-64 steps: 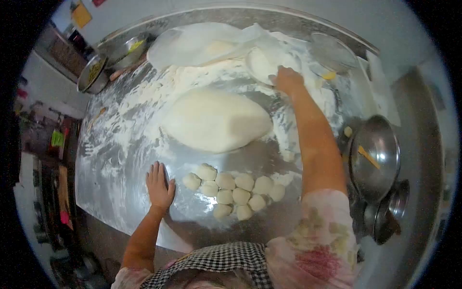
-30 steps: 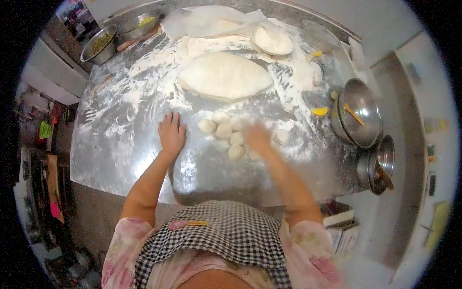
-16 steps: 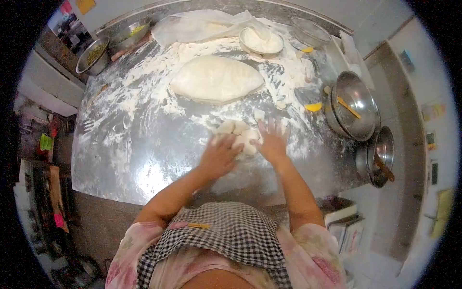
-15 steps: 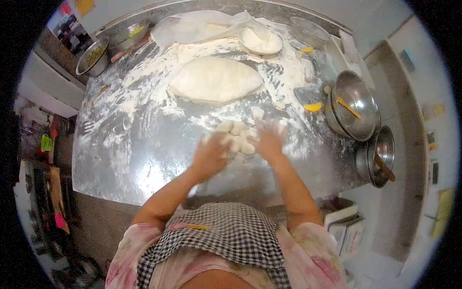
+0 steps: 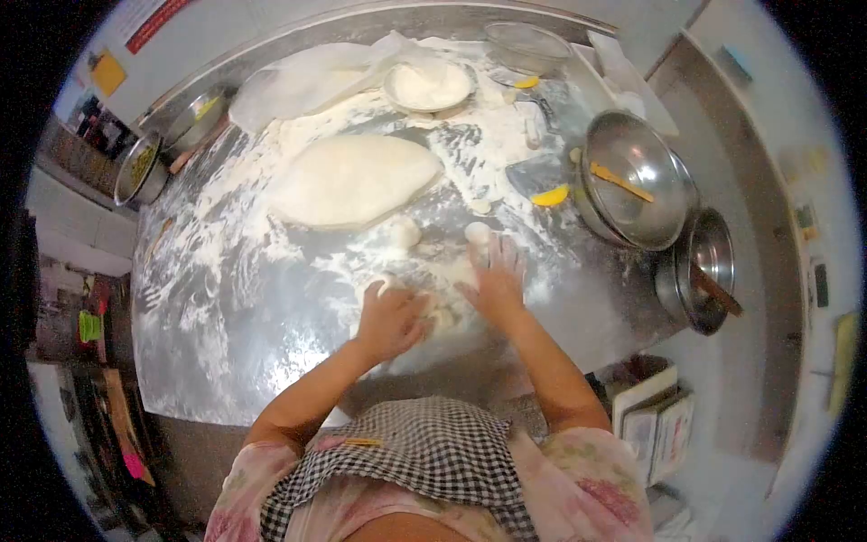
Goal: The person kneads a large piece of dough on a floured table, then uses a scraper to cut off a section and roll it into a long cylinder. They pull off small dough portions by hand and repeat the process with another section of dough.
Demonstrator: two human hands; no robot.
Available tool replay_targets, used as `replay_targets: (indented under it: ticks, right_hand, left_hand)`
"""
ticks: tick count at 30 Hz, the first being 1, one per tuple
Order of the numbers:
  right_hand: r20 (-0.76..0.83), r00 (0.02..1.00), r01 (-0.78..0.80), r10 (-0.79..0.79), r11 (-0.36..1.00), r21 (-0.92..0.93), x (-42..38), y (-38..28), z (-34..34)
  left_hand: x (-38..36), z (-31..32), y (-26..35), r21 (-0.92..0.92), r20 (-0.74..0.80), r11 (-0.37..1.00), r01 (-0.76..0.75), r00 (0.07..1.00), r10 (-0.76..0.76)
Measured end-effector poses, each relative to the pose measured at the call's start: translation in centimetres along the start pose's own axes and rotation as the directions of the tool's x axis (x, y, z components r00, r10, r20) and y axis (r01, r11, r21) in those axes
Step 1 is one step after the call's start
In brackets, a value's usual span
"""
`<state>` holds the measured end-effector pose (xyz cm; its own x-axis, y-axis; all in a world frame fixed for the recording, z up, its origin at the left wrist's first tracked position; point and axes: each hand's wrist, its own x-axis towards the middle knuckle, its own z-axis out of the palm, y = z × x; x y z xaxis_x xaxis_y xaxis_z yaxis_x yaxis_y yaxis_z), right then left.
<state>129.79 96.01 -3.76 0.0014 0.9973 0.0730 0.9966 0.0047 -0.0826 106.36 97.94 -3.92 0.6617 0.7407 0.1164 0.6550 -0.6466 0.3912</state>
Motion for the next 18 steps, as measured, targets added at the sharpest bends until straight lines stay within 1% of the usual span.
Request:
replay_targets:
  ticks: [1,2,3,4,5,8,10,11,12,13,14,15,16,17,18]
  right_hand:
    - [0.023,1.000,0.010,-0.015,0.982,0.187,0.2,0.0,0.2]
    - [0.040,0.999,0.020,-0.037,0.930,0.367,0.5,-0.7,0.7]
    - [0.048,0.997,0.032,-0.068,0.845,0.534,1.1,-1.7,1.0]
    - [-0.088,0.972,0.233,-0.217,0.854,0.465,1.6,-3.5,-0.7]
    - [-0.065,0.988,0.152,-0.138,0.867,0.474,2.2,-2.9,-0.7]
    - [0.020,0.997,-0.080,0.080,0.865,0.495,5.4,1.2,-0.3]
    - [0.079,0.975,-0.220,0.209,0.839,0.497,8.1,5.4,0.1]
    - [-0.234,0.972,0.026,-0.004,0.995,0.091,9.3,10.1,1.5]
    - [-0.141,0.986,-0.091,0.091,0.996,0.007,9.9,12.6,1.9]
    - [-0.045,0.982,-0.188,0.185,0.977,-0.099,10.4,15.0,2.2]
    - [0.076,0.968,-0.218,0.239,0.952,-0.216,10.7,16.1,1.2]
    - [0.101,0.970,-0.192,0.220,0.953,-0.236,11.1,16.7,0.9]
    - [0.125,0.972,-0.161,0.198,0.953,-0.255,11.4,16.8,0.8]
    - [0.150,0.974,-0.125,0.171,0.954,-0.274,11.7,16.8,0.7]
    - [0.139,0.980,-0.097,0.143,0.951,-0.295,12.1,16.5,0.4]
  left_hand:
    - [0.7,-1.6,0.5,-0.065,0.032,0.998,0.007,0.999,-0.005]
    - [3.0,-3.3,0.2,-0.072,0.245,0.973,0.220,0.949,-0.197]
    - [4.2,-3.2,-0.6,-0.101,0.050,0.973,0.210,0.977,-0.206]
    - [4.9,-2.6,-1.9,-0.128,-0.148,0.972,0.198,0.965,-0.216]
    - [5.7,-1.8,-3.0,-0.151,-0.337,0.971,0.184,0.914,-0.226]
    - [8.8,2.1,-4.6,-0.085,-0.346,0.966,0.244,0.902,-0.258]
    - [9.4,2.6,-1.4,-0.094,-0.291,0.972,0.216,0.928,-0.234]
    - [9.7,1.7,0.2,-0.230,-0.066,0.952,0.202,0.973,-0.222]
    - [10.2,1.0,1.5,-0.363,0.156,0.907,0.215,0.973,-0.168]
    - [10.8,1.3,1.8,-0.314,0.009,0.941,0.129,0.991,-0.133]
    - [11.4,1.5,2.1,-0.250,-0.133,0.967,0.052,0.987,-0.088]
    - [12.0,1.8,2.4,-0.172,-0.269,0.985,-0.013,0.963,-0.034]
    - [13.1,1.7,2.7,-0.168,-0.070,0.985,0.044,0.996,-0.056]
    - [14.5,1.4,2.8,-0.156,0.130,0.982,0.106,0.988,-0.086]
    - [15.3,1.2,2.6,-0.139,0.321,0.975,0.172,0.940,-0.120]
